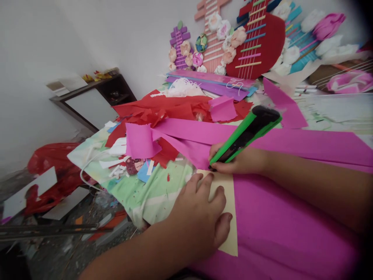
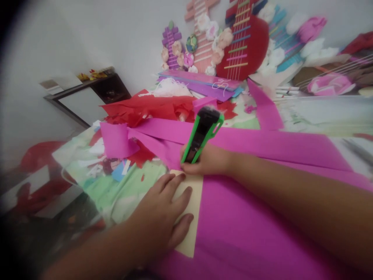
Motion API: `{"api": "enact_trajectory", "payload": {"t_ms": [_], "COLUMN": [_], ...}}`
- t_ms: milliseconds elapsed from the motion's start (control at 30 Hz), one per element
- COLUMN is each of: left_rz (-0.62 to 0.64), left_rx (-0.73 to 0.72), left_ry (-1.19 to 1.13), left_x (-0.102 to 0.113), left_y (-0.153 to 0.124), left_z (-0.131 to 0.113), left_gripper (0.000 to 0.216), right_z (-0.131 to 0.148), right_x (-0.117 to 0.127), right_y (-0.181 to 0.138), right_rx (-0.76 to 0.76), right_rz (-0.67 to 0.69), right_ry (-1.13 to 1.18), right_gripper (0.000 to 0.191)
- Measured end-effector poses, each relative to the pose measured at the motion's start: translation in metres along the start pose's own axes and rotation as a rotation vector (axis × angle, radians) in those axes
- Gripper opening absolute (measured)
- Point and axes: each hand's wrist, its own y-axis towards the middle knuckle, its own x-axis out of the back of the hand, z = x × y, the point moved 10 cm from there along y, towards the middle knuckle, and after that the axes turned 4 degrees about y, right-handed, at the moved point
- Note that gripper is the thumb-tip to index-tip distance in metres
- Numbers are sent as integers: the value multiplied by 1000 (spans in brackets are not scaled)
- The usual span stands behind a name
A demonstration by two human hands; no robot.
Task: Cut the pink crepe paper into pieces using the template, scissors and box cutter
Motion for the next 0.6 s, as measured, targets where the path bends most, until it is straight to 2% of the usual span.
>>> {"api": "enact_trajectory", "payload": {"t_ms": [133,300,500,600], "left_rz": [-1,14,-22,-9], "left_rx": [-1,-20,-28,15], "left_ry": [4,2,-6,-18], "left_x": [1,-1,3,1], "left_y": [0,1,1,-1], "left_z": [0,-1,-2,2], "left_gripper": [42,42,41,41], "right_z": [1,-8,-7,-4], "right_x": [1,10,7,2], "right_y": [0,-2,-1,-1], "right_rx": [19,-74,-83,-52], "right_rz": [-10,-84,-42,2], "right_ry": [6,95,53,1], "right_gripper": [5,6,4,5]}}
